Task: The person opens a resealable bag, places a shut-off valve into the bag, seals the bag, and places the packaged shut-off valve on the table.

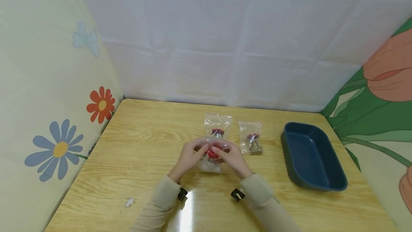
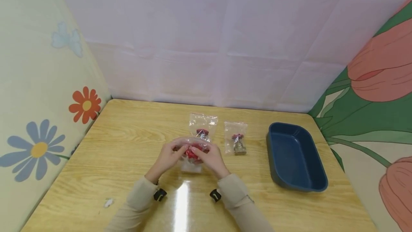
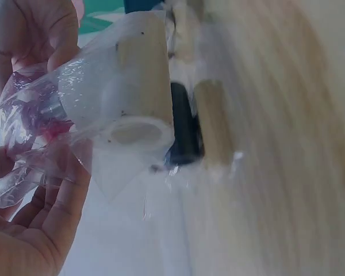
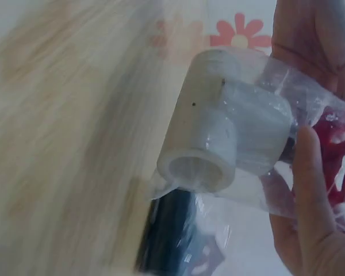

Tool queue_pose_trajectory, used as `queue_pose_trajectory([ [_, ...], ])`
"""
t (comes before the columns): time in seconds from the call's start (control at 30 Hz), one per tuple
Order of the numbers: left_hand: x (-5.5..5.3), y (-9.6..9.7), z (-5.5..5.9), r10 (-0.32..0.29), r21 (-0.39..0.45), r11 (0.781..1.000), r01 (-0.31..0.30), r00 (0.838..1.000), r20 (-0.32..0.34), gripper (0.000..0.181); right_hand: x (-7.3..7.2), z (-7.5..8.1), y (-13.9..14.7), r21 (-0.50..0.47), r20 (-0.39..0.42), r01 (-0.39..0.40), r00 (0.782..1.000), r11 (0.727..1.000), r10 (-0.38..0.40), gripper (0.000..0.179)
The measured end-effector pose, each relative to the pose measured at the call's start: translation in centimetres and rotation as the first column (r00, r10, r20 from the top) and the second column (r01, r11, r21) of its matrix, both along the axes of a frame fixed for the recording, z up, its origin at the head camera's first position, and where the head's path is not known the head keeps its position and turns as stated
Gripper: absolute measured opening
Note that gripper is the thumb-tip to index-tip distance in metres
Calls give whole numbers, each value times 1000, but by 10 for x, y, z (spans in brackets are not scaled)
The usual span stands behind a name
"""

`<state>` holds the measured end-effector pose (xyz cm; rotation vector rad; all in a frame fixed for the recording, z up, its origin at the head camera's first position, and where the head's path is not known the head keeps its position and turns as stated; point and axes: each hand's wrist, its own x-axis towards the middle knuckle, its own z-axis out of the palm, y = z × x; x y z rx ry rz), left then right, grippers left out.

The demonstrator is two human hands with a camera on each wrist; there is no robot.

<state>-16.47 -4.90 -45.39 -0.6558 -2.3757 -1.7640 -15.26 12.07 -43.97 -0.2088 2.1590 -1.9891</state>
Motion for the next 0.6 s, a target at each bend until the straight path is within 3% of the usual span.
queue_pose_trajectory([
  [0.13,-1,-13,19,29,51,998,-30,1000,12,14,-13,7,-18,-10,20,8,1000,1000,-8,41],
  [0.2,-6,-20,22,56,57,997,-58,998,30,13,-21,9,-27,-21,21,6,1000,1000,-5,38],
  [0.37,-29,-39,11,137,57,988,-143,985,105,15,-39,15,-49,-46,56,3,998,999,-1,29],
  [0.6,-52,-59,18,185,38,979,-199,955,233,21,-66,19,-72,-87,146,10,989,996,3,25],
])
